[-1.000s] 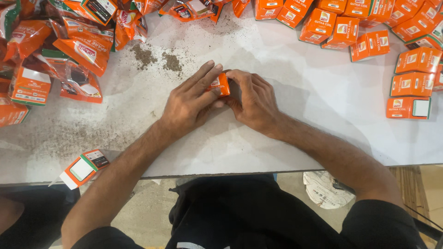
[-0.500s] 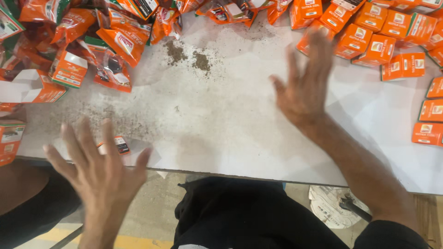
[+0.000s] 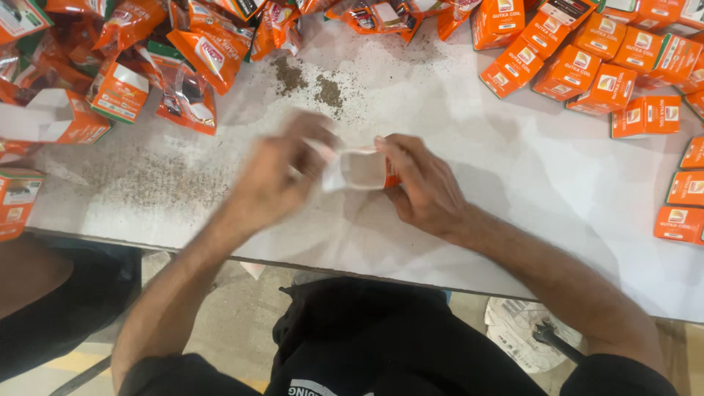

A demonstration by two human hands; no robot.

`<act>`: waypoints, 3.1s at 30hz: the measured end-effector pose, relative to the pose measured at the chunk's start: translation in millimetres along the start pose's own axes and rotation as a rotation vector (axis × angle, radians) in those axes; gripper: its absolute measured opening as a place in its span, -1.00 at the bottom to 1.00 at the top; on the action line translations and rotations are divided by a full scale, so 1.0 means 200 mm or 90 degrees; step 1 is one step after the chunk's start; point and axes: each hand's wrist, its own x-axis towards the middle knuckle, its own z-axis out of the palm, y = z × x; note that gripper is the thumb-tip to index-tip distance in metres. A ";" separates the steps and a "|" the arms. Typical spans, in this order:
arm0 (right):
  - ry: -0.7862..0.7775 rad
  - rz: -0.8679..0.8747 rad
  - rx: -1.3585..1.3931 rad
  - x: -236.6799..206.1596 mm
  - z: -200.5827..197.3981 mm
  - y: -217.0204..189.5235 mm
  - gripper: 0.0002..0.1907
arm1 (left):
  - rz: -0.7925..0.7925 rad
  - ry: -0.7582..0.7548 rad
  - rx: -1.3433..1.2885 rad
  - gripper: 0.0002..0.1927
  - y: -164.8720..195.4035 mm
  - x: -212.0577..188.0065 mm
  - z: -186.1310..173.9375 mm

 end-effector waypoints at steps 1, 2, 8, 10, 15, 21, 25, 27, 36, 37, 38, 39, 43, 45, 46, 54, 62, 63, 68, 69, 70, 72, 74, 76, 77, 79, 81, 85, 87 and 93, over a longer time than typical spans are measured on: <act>0.038 0.030 0.028 0.02 0.00 0.03 -0.29 | -0.054 0.112 0.185 -0.76 -0.06 0.00 -0.09; 0.069 0.067 0.056 0.03 0.02 0.04 -0.30 | -0.025 0.249 0.321 -0.65 -0.13 0.02 -0.18; 0.054 0.041 0.137 0.10 0.08 0.04 -0.31 | 0.030 0.319 0.521 -0.38 -0.48 0.03 -0.39; 0.023 0.019 0.059 0.11 0.08 0.02 -0.15 | -0.029 0.257 0.520 -0.39 -0.51 -0.02 -0.36; -0.026 0.075 0.064 0.08 0.10 0.01 -0.16 | 0.022 0.374 0.361 -0.50 -0.47 -0.16 -0.25; 0.068 0.127 0.112 0.07 0.09 0.04 -0.37 | 0.252 0.444 0.345 -0.40 -0.33 -0.13 -0.12; 0.073 0.157 0.093 0.10 0.09 0.05 -0.38 | 0.228 0.045 -0.323 -0.35 -0.16 -0.04 -0.04; 0.079 0.138 0.094 0.11 0.09 0.05 -0.37 | 0.736 0.212 0.139 -0.54 -0.14 0.07 0.03; 0.072 0.132 0.096 0.15 0.11 0.01 -0.39 | 0.436 0.135 0.312 -0.56 -0.28 0.04 0.13; 0.077 0.124 0.100 0.15 0.11 0.00 -0.40 | 0.414 0.141 0.297 -0.60 -0.26 0.03 0.13; 0.080 0.118 0.103 0.16 0.11 0.00 -0.40 | 0.392 0.148 0.280 -0.63 -0.24 0.04 0.13; 0.079 0.118 0.098 0.16 0.11 0.00 -0.40 | 0.368 0.154 0.263 -0.66 -0.21 0.05 0.13; 0.073 0.122 0.099 0.18 0.10 0.02 -0.40 | 0.317 0.122 0.259 -0.72 -0.09 0.15 0.15; 0.076 0.122 0.101 0.18 0.10 0.03 -0.40 | 0.265 0.132 0.227 -0.76 -0.06 0.19 0.17; 0.079 0.119 0.097 0.18 0.10 0.04 -0.40 | 0.242 0.131 0.164 -0.72 -0.07 0.21 0.17; 0.073 0.092 0.048 0.21 0.09 0.07 -0.39 | 0.015 0.076 -0.007 -0.48 -0.21 0.37 0.27; 0.068 0.116 0.033 0.23 0.10 0.07 -0.37 | -0.032 -0.172 -0.412 -0.50 -0.23 0.33 0.06; 0.066 0.118 0.028 0.24 0.11 0.07 -0.36 | 0.004 -0.198 -0.467 -0.46 -0.25 0.29 0.02; 0.061 0.115 0.023 0.24 0.11 0.05 -0.33 | -0.040 -0.053 -0.293 -0.53 -0.30 0.26 0.12; 0.062 0.111 0.021 0.24 0.11 0.05 -0.32 | -0.041 -0.034 -0.260 -0.55 -0.31 0.27 0.15; 0.061 0.110 0.019 0.23 0.11 0.05 -0.31 | -0.052 -0.012 -0.221 -0.59 -0.31 0.29 0.19; 0.072 0.131 0.068 0.22 0.10 0.05 -0.28 | -0.068 0.033 -0.145 -0.66 -0.31 0.32 0.25; 0.093 0.173 0.176 0.21 0.10 0.06 -0.25 | -0.024 0.061 -0.098 -0.62 -0.30 0.33 0.29; 0.100 0.170 0.163 0.20 0.11 0.06 -0.32 | -0.011 0.072 -0.074 -0.61 -0.28 0.34 0.30; 0.103 0.169 0.156 0.20 0.11 0.06 -0.36 | -0.023 0.072 -0.078 -0.61 -0.27 0.34 0.29; 0.090 0.060 -0.030 0.20 0.11 0.05 -0.37 | -0.024 0.048 -0.106 -0.62 -0.26 0.33 0.27; 0.077 0.004 -0.130 0.20 0.11 0.04 -0.37 | -0.008 0.002 -0.153 -0.63 -0.26 0.31 0.22; 0.067 0.003 -0.147 0.21 0.11 0.03 -0.43 | -0.070 -0.204 -0.550 -0.67 -0.32 0.32 0.08; 0.069 0.013 -0.148 0.21 0.12 0.02 -0.49 | -0.255 -0.214 -0.753 -0.72 -0.34 0.34 0.06; 0.090 0.032 -0.132 0.24 0.13 0.02 -0.63 | -0.215 -0.084 -0.352 -0.87 -0.30 0.35 0.15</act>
